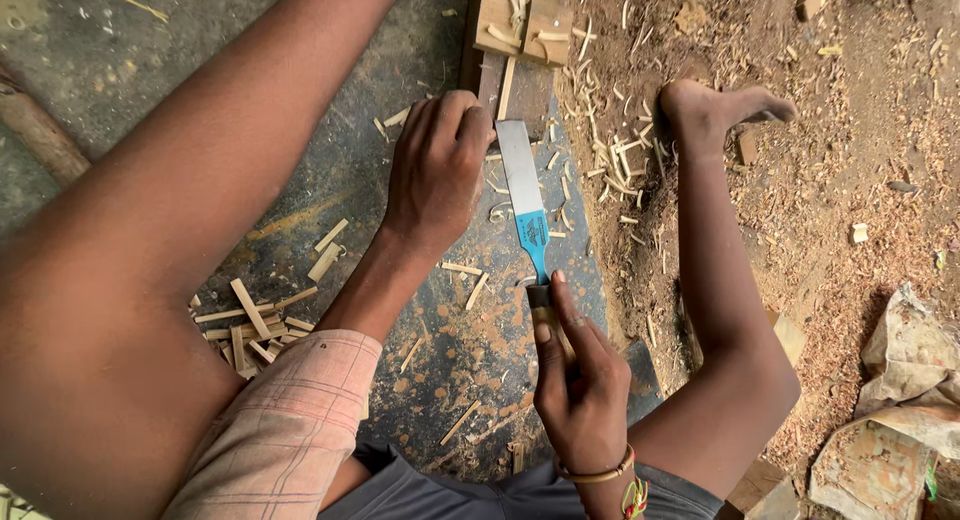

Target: The person sits on the ground and uses a chisel to carve small wooden blocks. They hold the wood with one hand and the chisel with the other, repeatedly shaving off thin strips of wood. The carved pieces accumulate on the floor.

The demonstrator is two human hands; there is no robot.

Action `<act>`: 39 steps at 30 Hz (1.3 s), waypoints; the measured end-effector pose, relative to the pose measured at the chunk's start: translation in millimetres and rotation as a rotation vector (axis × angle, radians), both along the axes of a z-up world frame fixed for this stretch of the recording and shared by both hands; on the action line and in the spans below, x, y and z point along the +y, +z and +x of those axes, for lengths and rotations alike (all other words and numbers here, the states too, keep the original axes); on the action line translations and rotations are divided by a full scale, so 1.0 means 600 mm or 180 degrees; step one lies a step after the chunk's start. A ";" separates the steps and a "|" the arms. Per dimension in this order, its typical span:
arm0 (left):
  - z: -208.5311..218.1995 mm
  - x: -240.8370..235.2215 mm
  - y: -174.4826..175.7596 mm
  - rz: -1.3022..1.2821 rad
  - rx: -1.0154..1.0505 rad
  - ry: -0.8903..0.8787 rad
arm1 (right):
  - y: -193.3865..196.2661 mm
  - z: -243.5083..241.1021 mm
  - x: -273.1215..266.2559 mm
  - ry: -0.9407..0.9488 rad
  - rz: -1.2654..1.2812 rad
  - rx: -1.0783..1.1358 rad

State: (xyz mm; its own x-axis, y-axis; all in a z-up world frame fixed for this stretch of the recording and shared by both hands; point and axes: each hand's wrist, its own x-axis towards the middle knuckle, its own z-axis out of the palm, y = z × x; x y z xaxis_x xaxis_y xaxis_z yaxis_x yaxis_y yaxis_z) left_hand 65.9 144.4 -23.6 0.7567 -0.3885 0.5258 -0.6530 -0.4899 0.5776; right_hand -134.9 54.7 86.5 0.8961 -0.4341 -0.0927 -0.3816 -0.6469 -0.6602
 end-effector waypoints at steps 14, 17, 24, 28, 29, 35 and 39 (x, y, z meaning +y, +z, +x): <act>-0.012 -0.003 0.003 -0.0029 0.0046 0.0029 | -0.060 0.044 0.015 -0.0177 0.0158 -0.0532; -0.011 -0.004 -0.009 0.0059 0.0068 -0.0009 | -0.060 0.064 0.023 -0.0079 0.0243 -0.0926; -0.006 -0.006 -0.024 0.0171 -0.0015 -0.0018 | -0.073 0.062 0.014 -0.0553 0.0558 -0.0202; -0.003 -0.011 -0.024 0.0037 -0.0003 0.0023 | -0.046 0.016 0.006 -0.0298 0.0262 -0.0817; -0.005 -0.001 -0.022 0.0031 0.0053 0.0047 | -0.033 0.000 0.001 -0.0419 0.0428 -0.0467; -0.003 -0.001 0.002 -0.0169 0.0054 0.0032 | -0.015 -0.015 -0.008 -0.0503 0.0469 0.0171; -0.004 0.002 0.006 -0.0155 0.0179 0.0013 | -0.005 -0.004 -0.005 -0.0399 0.0396 0.0340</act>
